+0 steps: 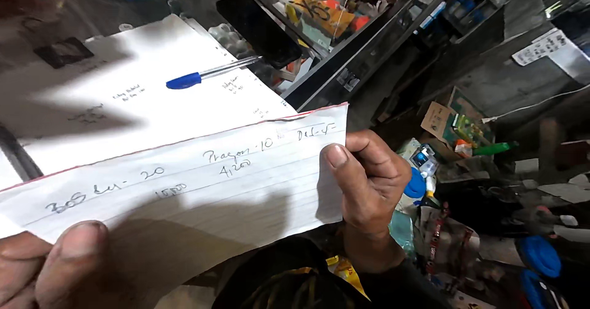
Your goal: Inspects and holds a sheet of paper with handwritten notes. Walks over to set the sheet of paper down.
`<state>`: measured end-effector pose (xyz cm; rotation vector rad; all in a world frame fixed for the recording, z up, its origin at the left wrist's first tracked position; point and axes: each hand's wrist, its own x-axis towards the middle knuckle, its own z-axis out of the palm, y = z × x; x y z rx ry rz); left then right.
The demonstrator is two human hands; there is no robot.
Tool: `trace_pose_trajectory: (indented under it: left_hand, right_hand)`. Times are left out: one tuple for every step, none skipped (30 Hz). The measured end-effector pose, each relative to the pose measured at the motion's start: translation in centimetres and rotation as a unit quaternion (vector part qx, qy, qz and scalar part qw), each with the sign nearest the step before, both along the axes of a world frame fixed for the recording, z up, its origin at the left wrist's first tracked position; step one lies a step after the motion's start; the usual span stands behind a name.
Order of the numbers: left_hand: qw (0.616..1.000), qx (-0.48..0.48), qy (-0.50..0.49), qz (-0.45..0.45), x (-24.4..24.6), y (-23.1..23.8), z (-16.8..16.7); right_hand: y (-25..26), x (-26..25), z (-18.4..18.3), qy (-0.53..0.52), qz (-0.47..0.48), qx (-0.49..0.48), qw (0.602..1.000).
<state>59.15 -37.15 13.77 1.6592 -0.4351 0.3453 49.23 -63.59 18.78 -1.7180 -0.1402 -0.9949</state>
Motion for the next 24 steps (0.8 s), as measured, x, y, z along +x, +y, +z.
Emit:
trace_pose_trajectory:
  left_hand:
    - [1.0, -0.004, 0.003, 0.001, -0.08, -0.05, 0.1]
    - [1.0, -0.009, 0.004, 0.003, -0.15, -0.1, 0.24]
    - [1.0, -0.011, -0.001, 0.0, -0.19, -0.15, 0.38]
    - [1.0, -0.013, -0.007, -0.005, -0.15, -0.1, 0.36]
    - [1.0, -0.011, -0.016, -0.013, -0.11, -0.01, 0.31]
    - [1.0, -0.011, -0.023, -0.018, -0.07, 0.08, 0.21]
    - [0.999, -0.014, -0.026, -0.023, -0.01, 0.14, 0.12]
    - [0.999, -0.015, -0.025, -0.025, 0.03, 0.16, 0.1]
    - [0.999, -0.014, -0.02, -0.025, 0.05, 0.21, 0.09]
    - [0.999, -0.015, -0.015, -0.026, 0.05, 0.27, 0.06]
    - [1.0, -0.015, -0.012, -0.021, 0.05, 0.27, 0.03]
    - [1.0, -0.016, -0.01, -0.016, 0.04, 0.23, 0.03]
    - [1.0, -0.015, -0.011, -0.018, 0.06, 0.22, 0.04]
    - [1.0, -0.015, -0.014, -0.02, 0.1, 0.21, 0.08]
    - [0.999, -0.017, -0.014, -0.024, 0.11, 0.15, 0.17]
    - [0.999, -0.018, -0.012, -0.028, 0.06, 0.08, 0.29]
    - [0.999, -0.02, -0.008, -0.033, -0.02, 0.01, 0.42]
    - [0.999, -0.02, -0.006, -0.035, -0.06, -0.05, 0.47]
    - [0.999, -0.015, -0.004, -0.033, -0.09, -0.06, 0.45]
    - [0.999, -0.015, -0.004, -0.031, -0.06, -0.01, 0.33]
    - [0.999, -0.015, -0.003, -0.028, -0.05, 0.05, 0.21]
    - [0.999, -0.015, -0.005, -0.028, -0.03, 0.14, 0.08]
    - [0.999, -0.015, -0.009, -0.033, 0.0, 0.22, -0.04]
    - [0.999, -0.017, -0.013, -0.036, 0.04, 0.28, -0.11]
  right_hand:
    - [0.04, 0.01, 0.03, -0.001, -0.002, -0.001, 1.0]
    - [0.05, 0.03, 0.04, -0.002, -0.003, -0.004, 1.0]
    - [0.05, 0.04, 0.04, -0.003, -0.003, -0.005, 1.0]
    - [0.06, 0.06, 0.05, -0.005, -0.002, -0.006, 1.0]
    - [0.06, 0.08, 0.07, -0.006, -0.003, -0.005, 1.0]
    - [0.06, 0.1, 0.07, -0.006, -0.003, -0.005, 1.0]
    - [0.06, 0.13, 0.07, -0.005, -0.003, -0.006, 1.0]
    - [0.05, 0.18, 0.05, -0.006, -0.002, -0.007, 1.0]
    - [0.03, 0.24, 0.03, -0.008, -0.002, -0.007, 1.0]
    - [0.01, 0.28, 0.01, -0.008, -0.002, -0.008, 1.0]
    - [0.0, 0.33, 0.01, -0.008, -0.003, -0.01, 1.0]
    - [0.0, 0.36, 0.0, -0.007, -0.004, -0.01, 1.0]
    - [0.01, 0.38, 0.01, -0.006, -0.004, -0.009, 1.0]
    - [0.01, 0.4, 0.03, -0.004, -0.005, -0.009, 1.0]
    - [0.01, 0.42, 0.02, -0.003, -0.005, -0.008, 1.0]
    - [-0.02, 0.46, -0.01, -0.003, -0.005, -0.009, 1.0]
    - [-0.05, 0.49, -0.05, -0.004, -0.004, -0.009, 1.0]
    - [-0.07, 0.53, -0.07, -0.004, -0.004, -0.009, 1.0]
    - [-0.09, 0.55, -0.1, -0.004, -0.003, -0.01, 1.0]
    - [-0.11, 0.58, -0.13, -0.004, -0.004, -0.011, 1.0]
    - [-0.11, 0.6, -0.16, -0.003, -0.005, -0.012, 1.0]
    - [-0.11, 0.62, -0.19, -0.003, -0.005, -0.013, 1.0]
    - [-0.1, 0.64, -0.21, -0.004, -0.004, -0.011, 1.0]
    - [-0.08, 0.66, -0.23, -0.005, -0.004, -0.01, 1.0]
